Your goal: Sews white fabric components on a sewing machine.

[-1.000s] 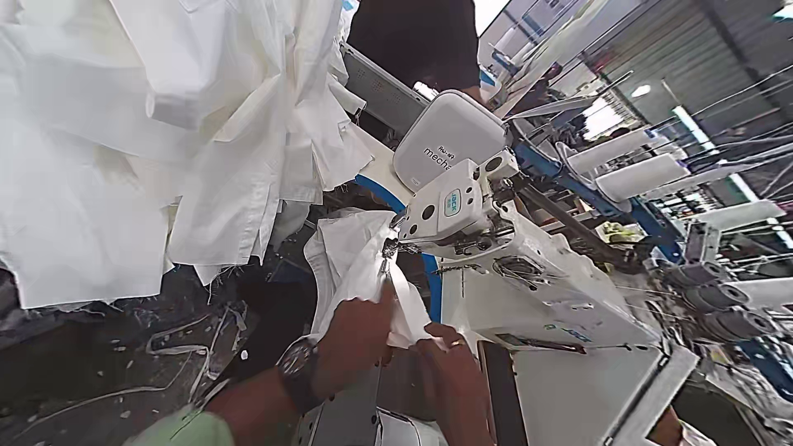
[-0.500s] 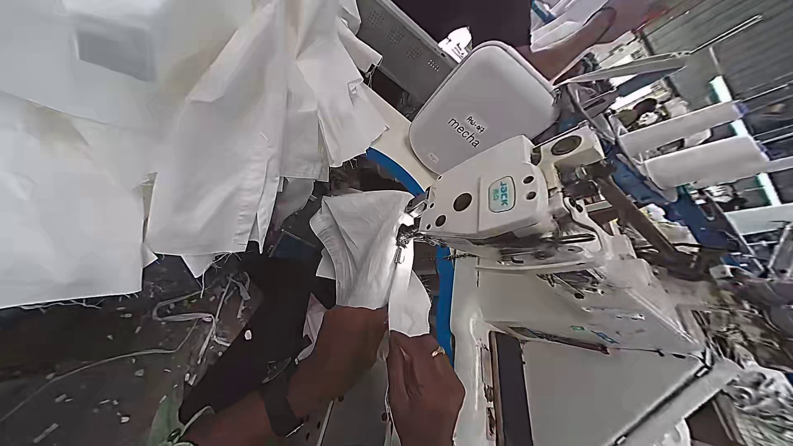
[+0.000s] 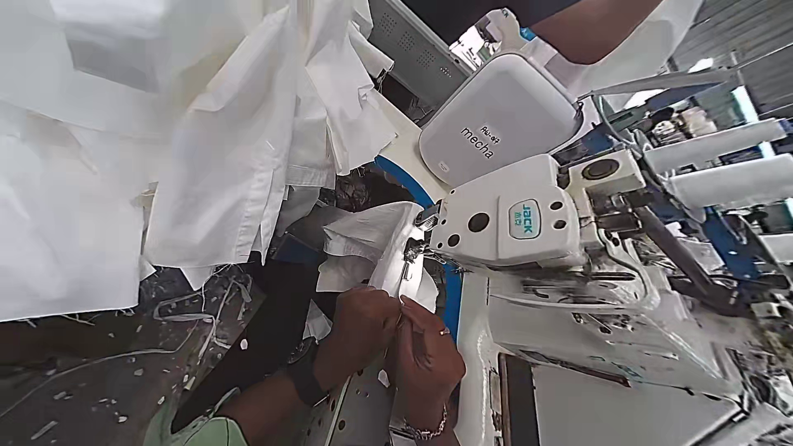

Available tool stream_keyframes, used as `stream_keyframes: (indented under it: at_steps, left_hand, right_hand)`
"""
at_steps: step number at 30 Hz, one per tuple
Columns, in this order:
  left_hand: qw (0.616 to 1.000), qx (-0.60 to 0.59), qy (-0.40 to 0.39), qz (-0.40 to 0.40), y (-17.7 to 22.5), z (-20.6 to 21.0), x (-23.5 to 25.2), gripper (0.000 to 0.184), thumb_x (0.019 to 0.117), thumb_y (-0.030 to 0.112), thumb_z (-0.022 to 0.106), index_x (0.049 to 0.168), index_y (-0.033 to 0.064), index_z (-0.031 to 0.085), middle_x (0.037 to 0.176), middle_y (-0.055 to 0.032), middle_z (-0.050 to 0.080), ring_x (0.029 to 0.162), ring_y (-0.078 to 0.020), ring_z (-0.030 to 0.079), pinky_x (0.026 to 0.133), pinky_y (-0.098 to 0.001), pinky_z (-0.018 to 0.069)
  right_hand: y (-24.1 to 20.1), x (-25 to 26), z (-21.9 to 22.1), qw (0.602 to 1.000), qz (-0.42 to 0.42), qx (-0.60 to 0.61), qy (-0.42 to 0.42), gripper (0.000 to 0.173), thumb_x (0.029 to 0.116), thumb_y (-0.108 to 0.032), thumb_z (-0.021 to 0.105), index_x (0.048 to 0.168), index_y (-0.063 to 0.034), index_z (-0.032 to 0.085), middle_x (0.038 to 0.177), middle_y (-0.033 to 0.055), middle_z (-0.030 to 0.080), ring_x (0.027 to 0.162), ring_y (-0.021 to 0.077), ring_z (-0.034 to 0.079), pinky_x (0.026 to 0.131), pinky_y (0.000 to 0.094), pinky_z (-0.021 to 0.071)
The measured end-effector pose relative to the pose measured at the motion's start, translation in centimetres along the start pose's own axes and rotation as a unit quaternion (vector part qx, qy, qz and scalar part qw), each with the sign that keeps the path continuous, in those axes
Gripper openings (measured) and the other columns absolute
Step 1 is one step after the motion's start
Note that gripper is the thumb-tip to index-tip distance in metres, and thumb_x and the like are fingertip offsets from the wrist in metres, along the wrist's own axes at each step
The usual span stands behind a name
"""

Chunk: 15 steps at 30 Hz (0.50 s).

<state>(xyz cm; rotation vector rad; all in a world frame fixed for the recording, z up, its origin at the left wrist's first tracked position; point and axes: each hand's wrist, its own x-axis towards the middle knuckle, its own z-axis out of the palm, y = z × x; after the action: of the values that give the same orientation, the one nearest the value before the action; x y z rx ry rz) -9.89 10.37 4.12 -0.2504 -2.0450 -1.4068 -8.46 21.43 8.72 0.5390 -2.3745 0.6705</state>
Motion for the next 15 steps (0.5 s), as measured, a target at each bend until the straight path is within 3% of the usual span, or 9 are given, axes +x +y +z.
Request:
stream_keyframes:
  at_steps: [2,4,5,8,10,11,13,15]
  left_hand:
    - [0.999,0.047,0.01,0.009,-0.2,0.4,1.1,0.02,0.0859,0.012,0.062,0.068,0.007,0.07,0.064,-0.0063,0.058,0.062,-0.0219,0.061,0.057,-0.0337,0.0488]
    - [0.999,0.051,-0.006,0.012,-0.3,0.6,1.8,0.016,0.0866,0.012,0.064,0.075,0.0058,0.073,0.088,-0.0114,0.07,0.088,-0.0274,0.068,0.073,-0.0354,0.0567]
    - [0.998,0.049,-0.015,0.022,-0.5,0.7,2.0,0.016,0.0882,0.011,0.064,0.077,0.0052,0.073,0.096,-0.0131,0.072,0.093,-0.0284,0.07,0.077,-0.0348,0.0579]
    - [0.994,0.031,-0.096,0.034,-0.9,-0.9,2.8,0.015,0.0898,0.011,0.064,0.085,0.0028,0.076,0.102,-0.0162,0.074,0.09,-0.0298,0.072,0.076,-0.0391,0.0591]
    - [0.976,-0.006,-0.216,-0.006,-0.6,-3.5,6.9,0.018,0.0948,0.009,0.063,0.096,-0.0022,0.076,0.103,-0.0202,0.073,0.097,-0.0358,0.071,0.085,-0.0512,0.0556]
    - [0.971,-0.007,-0.239,-0.009,-0.7,-4.5,9.8,0.019,0.096,0.007,0.061,0.102,-0.0017,0.076,0.104,-0.0203,0.074,0.102,-0.0366,0.07,0.091,-0.0537,0.0529]
    - [0.977,-0.004,-0.21,0.032,-2.3,-3.8,15.2,0.028,0.0916,-0.003,0.062,0.116,0.0014,0.074,0.11,-0.0185,0.073,0.108,-0.0349,0.068,0.096,-0.0531,0.0531]
    - [0.97,0.001,-0.24,0.025,-6.4,-0.6,16.6,0.042,0.0861,-0.007,0.067,0.128,-0.0016,0.067,0.12,-0.0245,0.069,0.114,-0.0402,0.065,0.1,-0.0583,0.0502]
  right_hand:
    - [0.5,0.6,0.4,1.0,-0.001,-0.004,-0.003,0.019,0.0934,-0.01,0.059,0.091,0.001,0.074,0.099,0.0123,0.078,0.1,0.009,0.074,0.09,0.017,0.0553]
    - [0.9,0.8,0.7,1.0,0.003,-0.023,-0.002,0.02,0.0927,-0.01,0.057,0.097,0.0027,0.072,0.102,0.0136,0.078,0.1,0.0098,0.074,0.087,0.018,0.0556]
    - [0.9,0.9,0.9,0.999,0.003,-0.036,-0.002,0.021,0.0928,-0.01,0.055,0.099,0.0035,0.071,0.104,0.0145,0.077,0.1,0.011,0.074,0.086,0.0196,0.0561]
    - [0.6,0.7,1.2,0.998,0.01,-0.055,-0.004,0.024,0.0913,-0.009,0.053,0.105,0.0054,0.066,0.107,0.0171,0.076,0.101,0.0168,0.074,0.082,0.0259,0.0579]
    - [0.7,1.0,1.5,0.998,0.004,-0.062,0.0,0.025,0.0895,-0.007,0.053,0.106,0.0066,0.066,0.108,0.0184,0.075,0.1,0.0196,0.074,0.082,0.0273,0.0581]
    - [0.6,0.9,1.6,0.998,0.001,-0.07,-0.003,0.024,0.0883,-0.006,0.054,0.104,0.0072,0.066,0.109,0.0197,0.074,0.102,0.0228,0.074,0.084,0.0297,0.0586]
    - [0.6,0.9,1.7,0.996,-0.006,-0.089,-0.011,0.027,0.0856,-0.005,0.054,0.104,0.0086,0.068,0.109,0.0218,0.073,0.102,0.031,0.073,0.086,0.0393,0.0587]
    - [0.4,0.9,1.9,0.996,-0.013,-0.092,-0.01,0.029,0.0864,-0.007,0.054,0.104,0.0096,0.069,0.11,0.0232,0.073,0.105,0.0368,0.071,0.093,0.0487,0.0558]
